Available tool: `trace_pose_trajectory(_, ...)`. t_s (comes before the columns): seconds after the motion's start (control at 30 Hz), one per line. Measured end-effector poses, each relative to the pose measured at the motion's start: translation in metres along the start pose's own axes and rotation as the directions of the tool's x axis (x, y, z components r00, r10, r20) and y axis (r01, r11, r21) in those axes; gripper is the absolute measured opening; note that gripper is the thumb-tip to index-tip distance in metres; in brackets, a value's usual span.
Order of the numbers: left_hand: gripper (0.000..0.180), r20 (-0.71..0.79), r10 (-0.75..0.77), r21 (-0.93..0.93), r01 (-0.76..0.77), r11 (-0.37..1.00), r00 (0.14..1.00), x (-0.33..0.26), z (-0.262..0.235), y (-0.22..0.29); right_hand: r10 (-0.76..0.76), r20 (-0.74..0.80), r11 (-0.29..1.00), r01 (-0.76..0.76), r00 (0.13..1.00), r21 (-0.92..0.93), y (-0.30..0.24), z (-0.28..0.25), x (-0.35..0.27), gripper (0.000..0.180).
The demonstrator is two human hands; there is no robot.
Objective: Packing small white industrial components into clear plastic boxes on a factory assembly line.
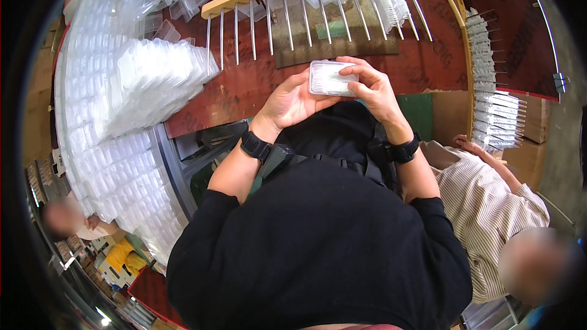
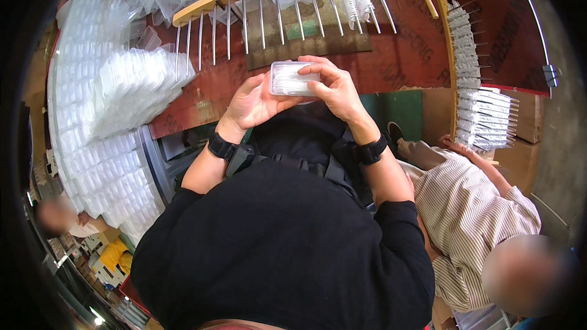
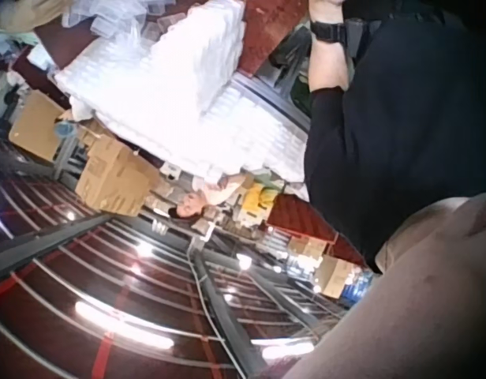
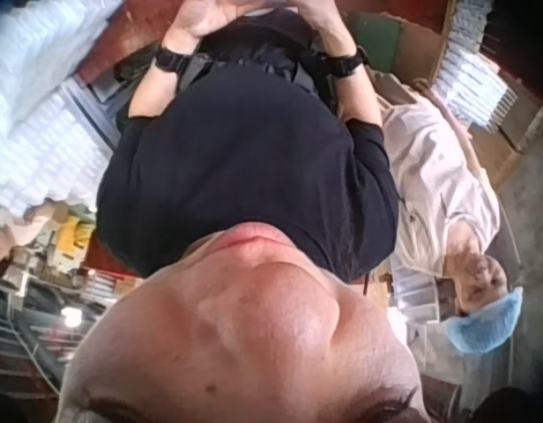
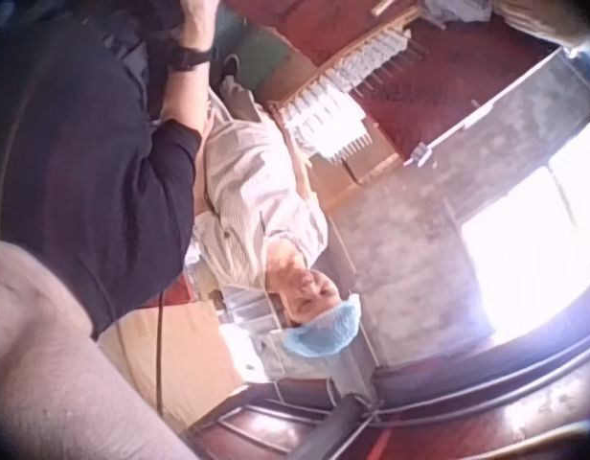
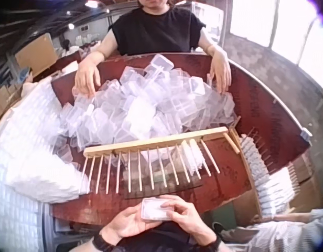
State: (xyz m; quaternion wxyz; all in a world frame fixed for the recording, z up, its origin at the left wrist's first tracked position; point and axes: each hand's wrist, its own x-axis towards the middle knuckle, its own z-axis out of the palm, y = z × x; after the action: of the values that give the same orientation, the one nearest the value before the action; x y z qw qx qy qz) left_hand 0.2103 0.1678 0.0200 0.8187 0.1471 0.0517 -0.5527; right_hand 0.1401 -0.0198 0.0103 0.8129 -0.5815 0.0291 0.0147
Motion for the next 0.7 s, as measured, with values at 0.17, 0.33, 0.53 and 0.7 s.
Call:
trace_pose_trajectory(0.17,0.049,-0.047,0.136,0.355,-0.11,0.928,0.99,0.004,-0.008,-0.001,0.074,-0.224,0.997,-0.076,0.972,0.002,0.0,0.012,0.002,0.024)
trace_pose_trajectory(0.33,0.048,-0.065,0.162,0.369,-0.127,0.921,0.985,0.005,-0.012,0.001,0.455,-0.166,0.855,-0.481,0.875,-0.195,0.002,0.012,-0.007,0.038)
trace_pose_trajectory(0.53,0.057,-0.176,0.2,0.344,-0.13,0.93,0.964,0.011,-0.012,0.0,0.49,-0.143,0.865,-0.5,0.86,-0.047,0.016,0.003,-0.001,0.041)
trace_pose_trajectory(0.7,0.066,-0.017,0.34,0.728,-0.221,0.649,0.94,0.009,-0.024,0.009,0.537,-0.137,0.835,-0.548,0.832,-0.053,0.006,0.007,-0.003,0.039)
